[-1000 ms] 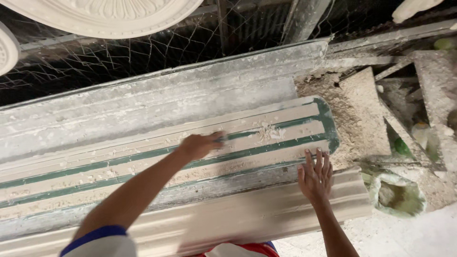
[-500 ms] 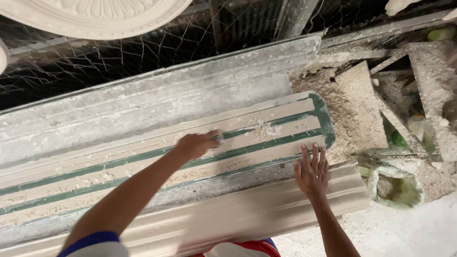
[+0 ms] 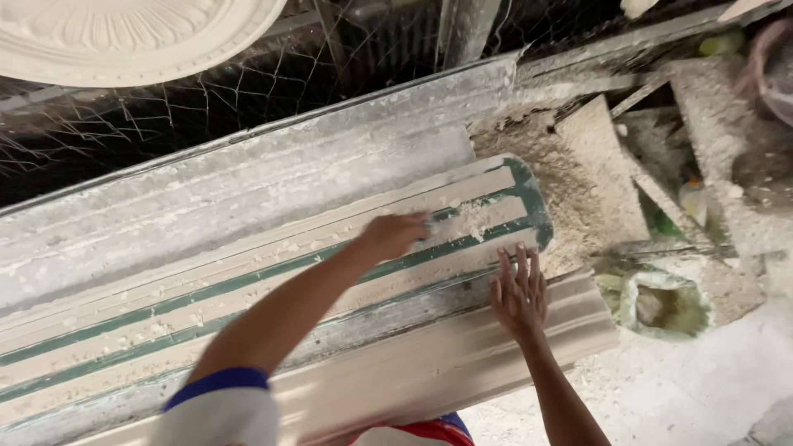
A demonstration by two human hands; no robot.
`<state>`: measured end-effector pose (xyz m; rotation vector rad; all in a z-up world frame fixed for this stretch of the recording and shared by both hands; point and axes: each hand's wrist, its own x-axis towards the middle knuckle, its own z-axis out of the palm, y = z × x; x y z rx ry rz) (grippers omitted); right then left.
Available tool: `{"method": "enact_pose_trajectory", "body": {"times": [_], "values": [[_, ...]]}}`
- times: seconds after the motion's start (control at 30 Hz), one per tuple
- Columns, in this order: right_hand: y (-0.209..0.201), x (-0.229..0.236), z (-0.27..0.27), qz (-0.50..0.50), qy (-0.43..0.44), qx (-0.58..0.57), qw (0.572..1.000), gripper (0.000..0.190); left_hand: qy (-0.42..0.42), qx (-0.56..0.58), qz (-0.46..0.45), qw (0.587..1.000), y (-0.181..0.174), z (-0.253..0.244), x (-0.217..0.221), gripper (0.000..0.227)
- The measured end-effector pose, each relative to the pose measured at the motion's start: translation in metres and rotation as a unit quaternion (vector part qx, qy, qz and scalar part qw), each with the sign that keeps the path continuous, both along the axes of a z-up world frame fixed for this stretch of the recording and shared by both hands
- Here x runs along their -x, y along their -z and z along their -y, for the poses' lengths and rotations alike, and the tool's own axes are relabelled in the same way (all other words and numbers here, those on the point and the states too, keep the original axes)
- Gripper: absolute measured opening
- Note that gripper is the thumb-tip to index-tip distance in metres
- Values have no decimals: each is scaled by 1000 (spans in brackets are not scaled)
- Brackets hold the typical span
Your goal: The person scrapes a white powdery residue from the surface of a long, rectangular mold using a small metal scraper. The person repeatedly scrapes along the length of the mold, removing the residue.
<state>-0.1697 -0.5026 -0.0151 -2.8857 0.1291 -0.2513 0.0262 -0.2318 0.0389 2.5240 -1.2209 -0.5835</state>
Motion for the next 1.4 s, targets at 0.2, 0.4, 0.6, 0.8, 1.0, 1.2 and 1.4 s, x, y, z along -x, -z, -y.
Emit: {"method": "enact_pose_trajectory", "body": {"times": [0.2,0.4,0.6,0.8,1.0,1.2,1.4], "values": [[12,-9,1,-37,-3,26,999,65,-62,-205,-106,971,-29,-130,15,75],[8,-8,2,-44,6,20,999,64,-83,-35,-127,988,58,47,-23,38],[-2,-12,6,-55,22,4,998,64,7,8,8,1000,71,158,-44,30],[3,-13,6,-38,6,-7,999,64,-13,-138,-75,988,0,-42,-5,67],[10,-13,4,-51,5,21,998,63,28,-9,18,999,-5,6,-8,61],[12,-12,4,-90,8,37,995,69,61,-48,54,996,21,126,-29,24],[19,-13,7,-155,31,27,987,67,49,15,22,998,34,85,-23,34]]}}
